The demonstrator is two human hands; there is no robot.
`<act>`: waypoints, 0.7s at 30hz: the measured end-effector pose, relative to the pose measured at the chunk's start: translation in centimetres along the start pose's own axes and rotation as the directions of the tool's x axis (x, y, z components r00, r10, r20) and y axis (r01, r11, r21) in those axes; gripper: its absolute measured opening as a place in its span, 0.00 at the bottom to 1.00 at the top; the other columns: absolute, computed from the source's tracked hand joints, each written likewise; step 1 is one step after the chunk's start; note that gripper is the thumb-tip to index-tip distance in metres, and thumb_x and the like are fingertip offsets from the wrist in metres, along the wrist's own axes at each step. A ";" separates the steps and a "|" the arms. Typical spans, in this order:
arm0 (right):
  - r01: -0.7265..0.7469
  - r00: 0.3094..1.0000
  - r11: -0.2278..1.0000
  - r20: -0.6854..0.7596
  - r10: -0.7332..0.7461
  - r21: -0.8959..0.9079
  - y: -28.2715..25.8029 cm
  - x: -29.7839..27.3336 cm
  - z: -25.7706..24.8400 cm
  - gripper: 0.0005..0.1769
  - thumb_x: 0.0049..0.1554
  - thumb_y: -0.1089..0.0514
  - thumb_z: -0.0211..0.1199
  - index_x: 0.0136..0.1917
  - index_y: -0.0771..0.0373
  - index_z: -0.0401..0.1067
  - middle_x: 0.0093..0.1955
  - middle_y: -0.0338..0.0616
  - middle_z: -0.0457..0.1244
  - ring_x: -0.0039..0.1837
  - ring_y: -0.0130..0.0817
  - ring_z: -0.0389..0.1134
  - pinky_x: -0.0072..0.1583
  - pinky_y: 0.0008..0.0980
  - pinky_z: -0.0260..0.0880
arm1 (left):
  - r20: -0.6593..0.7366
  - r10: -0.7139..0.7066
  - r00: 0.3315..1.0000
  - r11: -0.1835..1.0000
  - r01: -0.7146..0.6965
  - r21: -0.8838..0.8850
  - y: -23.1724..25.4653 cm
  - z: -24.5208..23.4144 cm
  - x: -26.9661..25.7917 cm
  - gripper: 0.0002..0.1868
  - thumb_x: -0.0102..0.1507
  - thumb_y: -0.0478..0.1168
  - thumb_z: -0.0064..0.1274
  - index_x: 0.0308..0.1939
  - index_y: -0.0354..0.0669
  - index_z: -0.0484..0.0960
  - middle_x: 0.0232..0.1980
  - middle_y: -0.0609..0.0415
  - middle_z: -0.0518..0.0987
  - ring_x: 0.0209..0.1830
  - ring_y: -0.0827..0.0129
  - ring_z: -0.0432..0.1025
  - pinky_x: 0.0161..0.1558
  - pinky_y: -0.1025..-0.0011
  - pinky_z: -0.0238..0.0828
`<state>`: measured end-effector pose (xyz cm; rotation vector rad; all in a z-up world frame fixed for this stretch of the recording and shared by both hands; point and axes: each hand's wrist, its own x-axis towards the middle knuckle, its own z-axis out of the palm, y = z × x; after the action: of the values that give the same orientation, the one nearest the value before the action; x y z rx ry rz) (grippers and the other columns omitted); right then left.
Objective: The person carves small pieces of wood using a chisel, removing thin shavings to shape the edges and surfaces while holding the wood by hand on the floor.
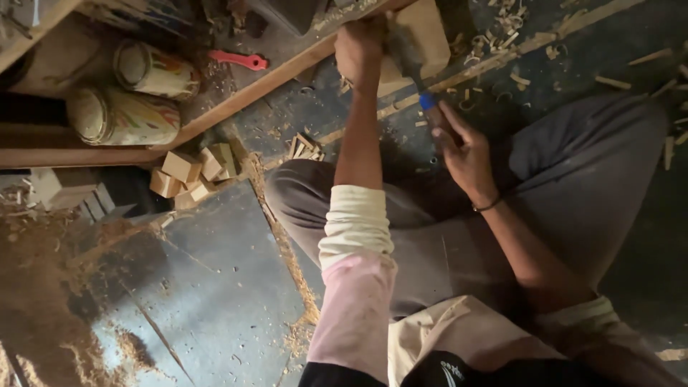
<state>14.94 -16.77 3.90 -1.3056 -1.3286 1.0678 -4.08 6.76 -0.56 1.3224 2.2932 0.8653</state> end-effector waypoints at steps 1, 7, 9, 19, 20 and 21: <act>0.044 0.999 0.999 0.004 -0.044 -0.022 0.0 0.0 0.1 0.26 0.69 0.59 0.62 0.77 0.67 0.65 0.72 0.51 0.65 0.66 0.28 0.67 0.63 0.27 0.67 | -0.008 0.003 1.000 0.999 -0.003 0.041 0.3 -0.6 -0.4 0.29 0.51 0.67 0.60 0.33 0.45 0.88 0.34 0.42 0.85 0.35 0.45 0.81 0.36 0.52 0.77; -0.238 0.971 0.969 -0.003 0.238 0.068 -2.0 -0.1 1.6 0.26 0.68 0.59 0.58 0.78 0.59 0.66 0.38 0.35 0.61 0.34 0.21 0.55 0.36 0.26 0.59 | -0.404 0.235 0.884 0.892 -0.030 0.452 1.2 2.4 -6.3 0.40 0.59 0.61 0.59 0.65 0.36 0.71 0.67 0.39 0.73 0.69 0.45 0.68 0.63 0.48 0.63; -0.214 0.976 0.974 -0.013 0.216 0.074 -2.7 0.3 1.9 0.26 0.67 0.59 0.58 0.78 0.59 0.66 0.36 0.31 0.60 0.32 0.17 0.54 0.34 0.24 0.57 | -0.290 0.077 0.954 0.939 0.028 0.343 1.2 2.2 -6.6 0.50 0.49 0.60 0.61 0.65 0.33 0.64 0.67 0.38 0.68 0.68 0.45 0.64 0.62 0.48 0.59; -0.023 0.999 0.997 -0.040 0.020 -0.070 0.4 3.1 2.3 0.22 0.70 0.60 0.59 0.76 0.66 0.68 0.42 0.36 0.63 0.42 0.20 0.57 0.44 0.26 0.61 | -0.222 0.076 0.972 0.956 -0.008 0.292 2.1 2.6 -5.8 0.31 0.57 0.47 0.53 0.57 0.30 0.63 0.54 0.42 0.69 0.58 0.49 0.68 0.57 0.53 0.65; -0.013 0.999 0.999 -0.034 0.012 -0.050 0.2 3.5 2.3 0.22 0.70 0.61 0.59 0.76 0.67 0.68 0.42 0.37 0.63 0.42 0.20 0.58 0.44 0.26 0.62 | -0.247 0.101 0.964 0.946 -0.017 0.323 2.0 2.9 -5.3 0.33 0.57 0.47 0.53 0.59 0.28 0.63 0.55 0.41 0.70 0.57 0.49 0.69 0.56 0.53 0.66; -0.003 1.000 1.000 -0.029 0.003 -0.029 -0.2 3.6 2.2 0.23 0.69 0.61 0.59 0.75 0.67 0.68 0.42 0.37 0.64 0.41 0.20 0.59 0.45 0.26 0.63 | -0.271 0.127 0.954 0.935 -0.024 0.353 1.8 3.2 -5.1 0.35 0.58 0.48 0.53 0.61 0.27 0.62 0.55 0.41 0.70 0.57 0.50 0.69 0.55 0.54 0.66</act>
<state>12.83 -13.11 3.90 -1.3403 -1.3258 1.0314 1.50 4.12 -1.76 1.5234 2.7394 0.7430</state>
